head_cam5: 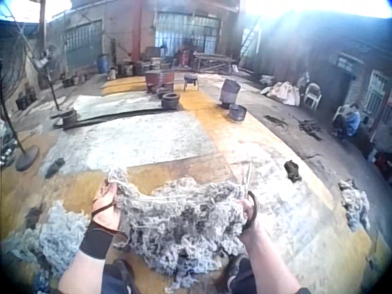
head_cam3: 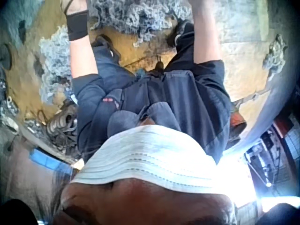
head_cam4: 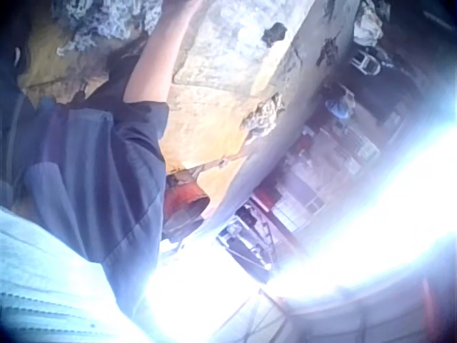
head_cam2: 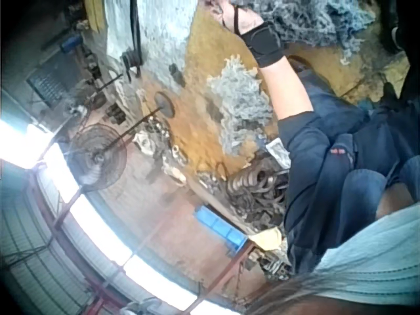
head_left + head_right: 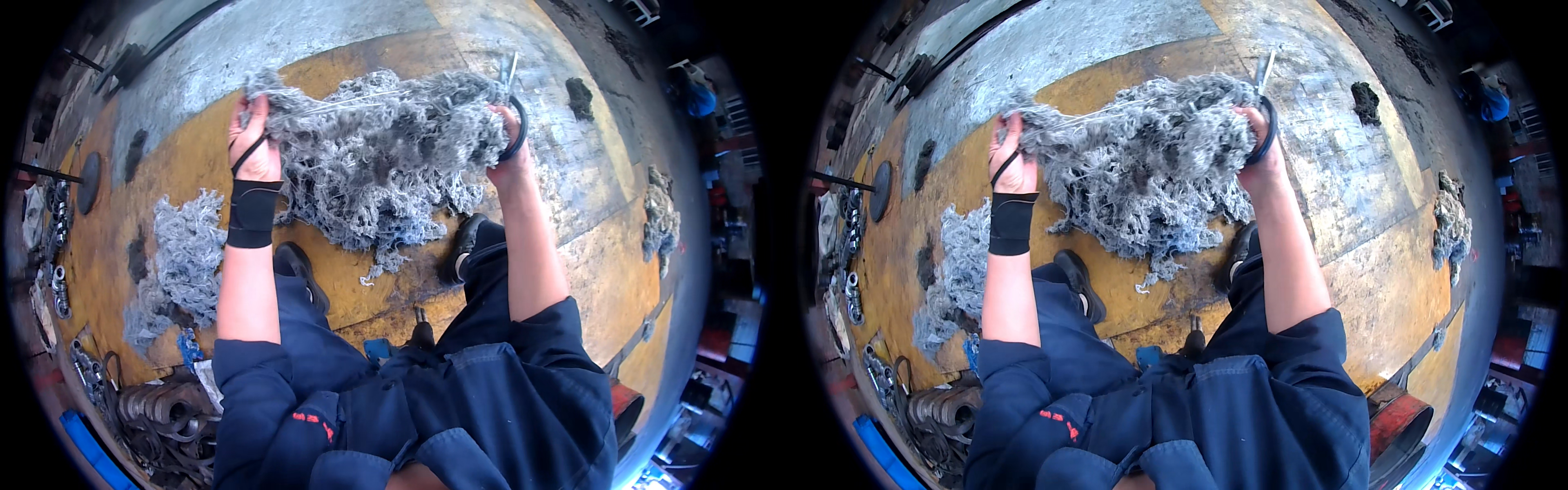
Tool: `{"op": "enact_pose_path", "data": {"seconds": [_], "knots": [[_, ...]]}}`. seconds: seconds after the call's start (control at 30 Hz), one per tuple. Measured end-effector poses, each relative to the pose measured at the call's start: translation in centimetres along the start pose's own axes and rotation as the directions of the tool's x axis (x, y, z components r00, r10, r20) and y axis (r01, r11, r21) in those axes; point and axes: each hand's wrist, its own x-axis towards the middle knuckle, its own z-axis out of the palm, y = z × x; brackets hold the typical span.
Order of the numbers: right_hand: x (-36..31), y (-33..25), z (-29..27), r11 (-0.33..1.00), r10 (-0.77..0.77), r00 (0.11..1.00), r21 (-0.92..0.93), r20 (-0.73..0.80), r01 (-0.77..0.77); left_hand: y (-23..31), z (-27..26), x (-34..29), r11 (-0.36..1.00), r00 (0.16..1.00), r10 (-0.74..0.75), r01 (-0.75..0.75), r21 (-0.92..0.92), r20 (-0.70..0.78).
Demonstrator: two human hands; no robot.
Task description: The person cuts through tangled grey fibrous scrap material using a pair of scissors, pulling portions of the material up with one hand while snipping with the other.
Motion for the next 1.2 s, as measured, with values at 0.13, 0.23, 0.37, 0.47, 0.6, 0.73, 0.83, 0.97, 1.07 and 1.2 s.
{"op": "enact_pose_path", "data": {"seconds": [0.13,0.23,0.37,0.47,0.6,0.73,0.83,0.97,1.07,1.2], "knots": [[0.5,1.4,0.6,0.981,0.028,0.996,-0.189,-0.086,-0.044,0.8,0.3,0.2,0.995,1.0,-0.013,0.014,-0.096,0.008],[1.3,3.8,2.0,0.937,-0.013,0.999,-0.349,-0.052,-0.006,0.3,0.3,0.4,0.991,0.997,-0.08,0.079,-0.105,0.0],[1.3,5.5,3.9,0.856,0.053,0.998,-0.513,-0.038,-0.065,-2.5,3.1,-1.0,0.97,0.963,-0.222,0.234,-0.064,0.151],[1.4,6.9,4.8,0.883,0.031,0.991,-0.467,0.133,0.035,-3.8,5.4,-2.8,0.962,0.942,-0.264,0.241,0.128,0.206],[1.3,8.2,4.8,0.766,-0.187,0.961,-0.583,0.202,0.271,-7.4,5.2,-4.3,0.934,0.908,-0.352,0.323,0.155,0.227],[1.1,7.6,4.3,0.571,-0.267,0.941,-0.753,0.206,0.327,-6.9,6.5,-5.5,0.914,0.855,-0.405,0.362,0.185,0.325],[1.6,7.5,4.0,0.486,-0.325,0.944,-0.845,0.062,0.223,-7.5,6.5,-5.6,0.9,0.825,-0.433,0.374,0.224,0.363],[2.0,5.5,3.2,0.735,-0.188,0.981,-0.67,-0.045,0.11,-5.6,7.5,-5.8,0.917,0.769,-0.4,0.336,0.216,0.499],[3.7,3.6,1.0,0.79,-0.224,0.964,-0.606,-0.146,0.092,-4.4,6.0,-5.0,0.901,0.857,-0.416,0.344,0.265,0.303],[1.8,-0.4,0.5,0.944,-0.32,0.94,-0.126,-0.119,0.305,-6.6,3.6,-5.3,0.65,0.683,-0.727,0.649,0.395,0.073]]}}
